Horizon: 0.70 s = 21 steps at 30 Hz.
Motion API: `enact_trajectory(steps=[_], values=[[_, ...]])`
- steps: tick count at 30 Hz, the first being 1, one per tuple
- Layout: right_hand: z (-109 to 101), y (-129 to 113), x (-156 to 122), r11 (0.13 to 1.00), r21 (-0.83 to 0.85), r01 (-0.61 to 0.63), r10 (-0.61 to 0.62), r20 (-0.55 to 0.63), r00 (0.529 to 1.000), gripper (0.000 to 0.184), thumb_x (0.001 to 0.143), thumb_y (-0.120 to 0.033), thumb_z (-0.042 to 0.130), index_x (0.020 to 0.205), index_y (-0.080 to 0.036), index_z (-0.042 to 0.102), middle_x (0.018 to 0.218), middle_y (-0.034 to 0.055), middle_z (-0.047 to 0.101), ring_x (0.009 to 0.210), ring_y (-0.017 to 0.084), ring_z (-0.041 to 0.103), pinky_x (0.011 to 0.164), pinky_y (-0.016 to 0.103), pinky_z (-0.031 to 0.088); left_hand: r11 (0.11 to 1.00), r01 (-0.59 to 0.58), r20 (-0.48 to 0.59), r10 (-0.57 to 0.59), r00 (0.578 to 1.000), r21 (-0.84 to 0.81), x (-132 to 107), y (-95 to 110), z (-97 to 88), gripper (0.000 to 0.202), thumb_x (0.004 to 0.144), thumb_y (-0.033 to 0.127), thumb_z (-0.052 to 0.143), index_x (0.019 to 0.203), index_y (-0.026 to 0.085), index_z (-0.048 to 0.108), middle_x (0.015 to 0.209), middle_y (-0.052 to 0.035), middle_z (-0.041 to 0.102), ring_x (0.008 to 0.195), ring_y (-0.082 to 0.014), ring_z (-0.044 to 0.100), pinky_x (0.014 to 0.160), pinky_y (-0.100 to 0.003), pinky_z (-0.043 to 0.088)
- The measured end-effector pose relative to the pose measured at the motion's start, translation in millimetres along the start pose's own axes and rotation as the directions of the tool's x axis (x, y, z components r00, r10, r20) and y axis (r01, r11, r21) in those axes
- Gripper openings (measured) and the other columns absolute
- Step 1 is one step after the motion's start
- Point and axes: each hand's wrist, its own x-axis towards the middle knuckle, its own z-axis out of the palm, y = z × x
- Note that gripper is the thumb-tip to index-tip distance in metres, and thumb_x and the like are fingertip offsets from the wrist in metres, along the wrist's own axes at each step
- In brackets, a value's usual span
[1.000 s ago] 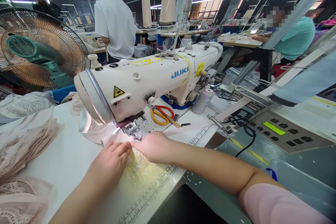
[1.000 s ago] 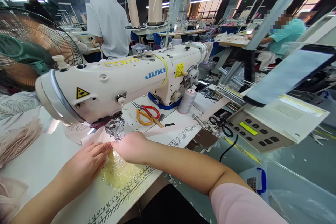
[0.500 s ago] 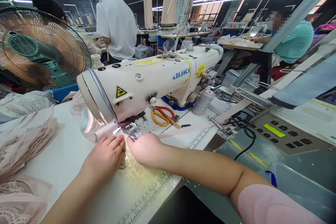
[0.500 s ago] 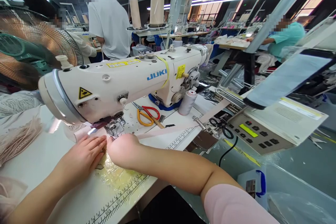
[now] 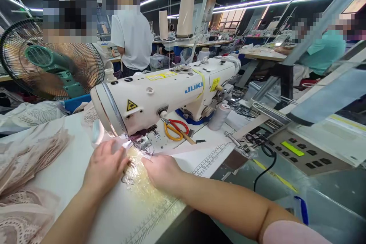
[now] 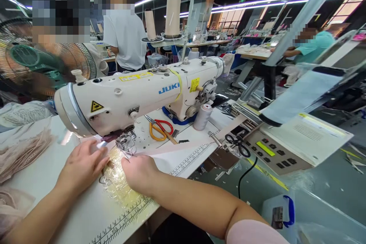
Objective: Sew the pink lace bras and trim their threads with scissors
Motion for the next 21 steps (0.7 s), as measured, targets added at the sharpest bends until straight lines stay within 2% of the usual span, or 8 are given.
enact_trajectory(steps=[2,4,8,12,15,17,19,21], values=[[-2.4,0.1,1.7,1.000,0.016,-0.001,0.000,0.013,1.000,0.033,0.079,-0.016,0.047,0.110,-0.017,0.057,0.085,0.0063,0.068,0.075,0.021,0.064,0.056,0.029,0.039,0.984,0.181,0.082,-0.179,0.980,-0.006,2.2,0.2,-7.6,0.048,0.091,0.042,0.030,0.096,0.015,0.069,0.111,-0.0217,0.057,0.101,-0.0366,0.056,0.079,-0.047,0.049],[-3.7,0.8,2.8,1.000,0.030,0.002,-0.002,0.010,1.000,0.028,0.080,-0.017,0.045,0.105,-0.017,0.058,0.083,0.0061,0.068,0.074,0.022,0.064,0.056,0.030,0.039,0.963,0.267,0.162,-0.258,0.952,-0.035,7.1,-3.5,-9.8,0.052,0.091,0.043,0.025,0.094,0.015,0.069,0.098,-0.0194,0.059,0.090,-0.0346,0.059,0.072,-0.045,0.050],[-3.1,4.2,3.7,0.999,0.054,0.001,0.001,-0.029,1.000,0.023,0.081,-0.021,0.046,0.100,-0.020,0.059,0.082,0.0052,0.069,0.075,0.021,0.065,0.058,0.030,0.038,0.964,0.240,0.217,-0.211,0.953,-0.116,25.1,-18.9,-2.0,0.051,0.088,0.046,0.032,0.110,0.015,0.066,0.109,-0.0174,0.061,0.103,-0.0328,0.059,0.083,-0.044,0.049],[-3.0,6.7,1.0,0.998,0.060,0.027,-0.025,-0.046,0.999,0.021,0.082,-0.023,0.047,0.099,-0.021,0.059,0.084,0.0044,0.070,0.076,0.020,0.065,0.058,0.028,0.038,0.964,0.212,0.221,-0.175,0.960,-0.161,30.5,-29.2,-6.1,0.051,0.088,0.045,0.032,0.117,0.018,0.063,0.121,-0.0098,0.062,0.115,-0.0236,0.055,0.096,-0.031,0.045],[-3.0,6.8,-1.9,0.997,0.066,0.044,-0.040,-0.059,0.997,0.022,0.084,-0.021,0.044,0.100,-0.019,0.059,0.084,0.0070,0.070,0.077,0.021,0.066,0.058,0.028,0.037,0.949,0.296,0.197,-0.272,0.942,-0.106,7.8,-38.2,-29.1,0.051,0.090,0.044,0.029,0.123,0.019,0.059,0.129,-0.0084,0.058,0.118,-0.0209,0.054,0.097,-0.028,0.043],[-2.4,6.7,-2.5,0.996,0.070,0.054,-0.050,-0.064,0.997,0.022,0.085,-0.019,0.042,0.100,-0.018,0.060,0.084,0.0082,0.070,0.077,0.021,0.066,0.058,0.028,0.036,0.920,0.391,0.178,-0.381,0.907,-0.020,-20.5,-49.1,-52.0,0.048,0.090,0.038,0.030,0.121,0.016,0.059,0.128,-0.0113,0.058,0.118,-0.0240,0.054,0.099,-0.033,0.042],[-1.5,6.5,-2.7,0.995,0.076,0.066,-0.061,-0.065,0.996,0.022,0.086,-0.019,0.041,0.099,-0.018,0.060,0.083,0.0084,0.070,0.076,0.021,0.065,0.057,0.028,0.035,0.856,0.511,0.152,-0.517,0.842,0.084,-56.5,-63.2,-77.8,0.046,0.089,0.033,0.030,0.116,0.010,0.060,0.121,-0.0174,0.060,0.114,-0.0320,0.055,0.096,-0.045,0.042],[-0.6,6.2,-3.2,0.994,0.083,0.071,-0.065,-0.065,0.996,0.022,0.086,-0.018,0.041,0.098,-0.018,0.060,0.082,0.0081,0.070,0.074,0.021,0.065,0.056,0.028,0.034,0.753,0.636,0.119,-0.657,0.745,0.169,-94.9,-77.4,-101.6,0.048,0.089,0.035,0.029,0.105,0.003,0.061,0.107,-0.0236,0.063,0.105,-0.0408,0.058,0.086,-0.055,0.043]])
